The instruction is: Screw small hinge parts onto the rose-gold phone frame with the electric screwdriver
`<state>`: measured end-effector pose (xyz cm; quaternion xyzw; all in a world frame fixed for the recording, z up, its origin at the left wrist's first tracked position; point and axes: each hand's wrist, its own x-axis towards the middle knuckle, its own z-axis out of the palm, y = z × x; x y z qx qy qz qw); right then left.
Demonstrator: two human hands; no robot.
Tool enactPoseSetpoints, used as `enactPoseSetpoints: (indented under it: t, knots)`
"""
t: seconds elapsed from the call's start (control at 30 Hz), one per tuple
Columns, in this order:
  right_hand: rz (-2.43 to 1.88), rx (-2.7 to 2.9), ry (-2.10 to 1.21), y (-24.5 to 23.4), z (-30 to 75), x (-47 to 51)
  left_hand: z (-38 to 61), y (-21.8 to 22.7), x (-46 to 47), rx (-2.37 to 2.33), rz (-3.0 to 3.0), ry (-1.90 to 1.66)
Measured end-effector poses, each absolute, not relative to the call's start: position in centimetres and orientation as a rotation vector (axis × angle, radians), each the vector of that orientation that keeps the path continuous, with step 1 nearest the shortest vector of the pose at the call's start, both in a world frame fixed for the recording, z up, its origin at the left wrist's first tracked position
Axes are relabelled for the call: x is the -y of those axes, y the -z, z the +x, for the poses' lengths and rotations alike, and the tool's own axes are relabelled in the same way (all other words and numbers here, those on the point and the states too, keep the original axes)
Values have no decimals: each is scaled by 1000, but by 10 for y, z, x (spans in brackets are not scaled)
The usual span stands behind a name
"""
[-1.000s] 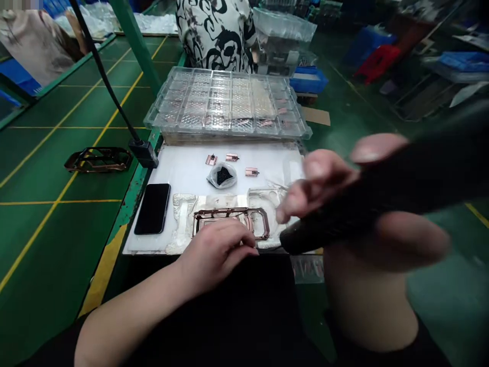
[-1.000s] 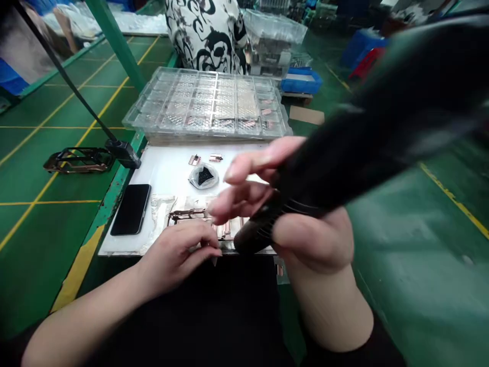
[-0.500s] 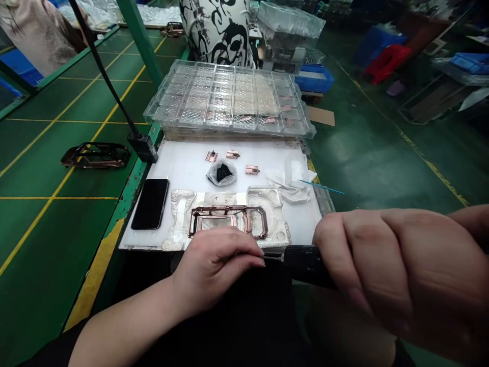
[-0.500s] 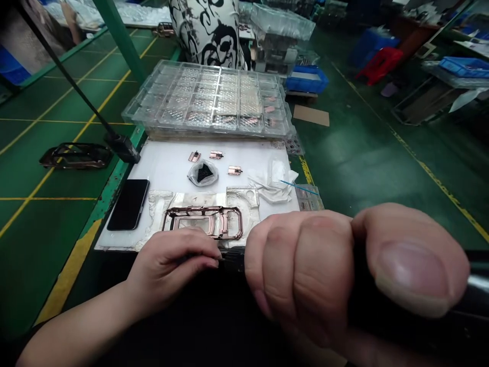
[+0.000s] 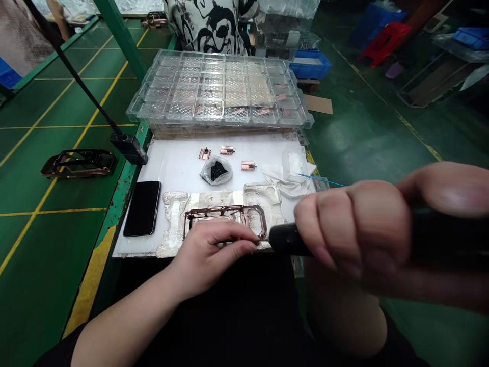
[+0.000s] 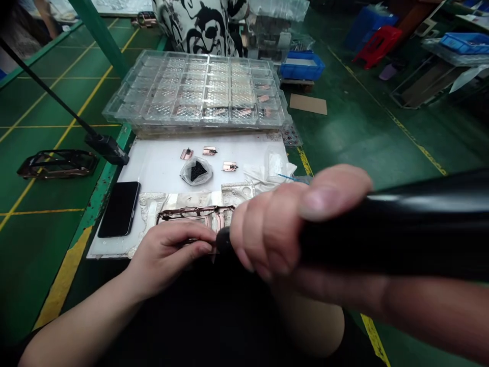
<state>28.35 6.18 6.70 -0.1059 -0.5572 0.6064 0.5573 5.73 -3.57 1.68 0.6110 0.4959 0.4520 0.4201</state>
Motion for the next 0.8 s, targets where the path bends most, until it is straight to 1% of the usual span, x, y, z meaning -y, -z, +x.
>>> enactPoseSetpoints:
  t: [0.07,0.13,0.2,0.3,0.37,0.6,0.8]
  knots:
    - [-159,1243,-1458,-60,258,-68,45,-14,24,-1396,1751,-1068]
    - [-141,1166,-1434,-48,237,-75,33,-10,11,-1597,1970,-921]
    - [-134,1145,-1407,-33,222,-82,24,-8,-2,-1738,2130,-647]
    - [-179,1157,-1448,-16,211,-91,20,-7,-14,-1742,2182,-177]
    - [-172,1157,-1500,-10,209,-94,22,-7,-19,-1730,2166,-23]
    - [-182,1161,-1559,-4,208,-93,28,-7,-22,-1782,2172,44]
    - [-200,1195,-1587,2,209,-96,30,-2,-20,-1795,2188,-16]
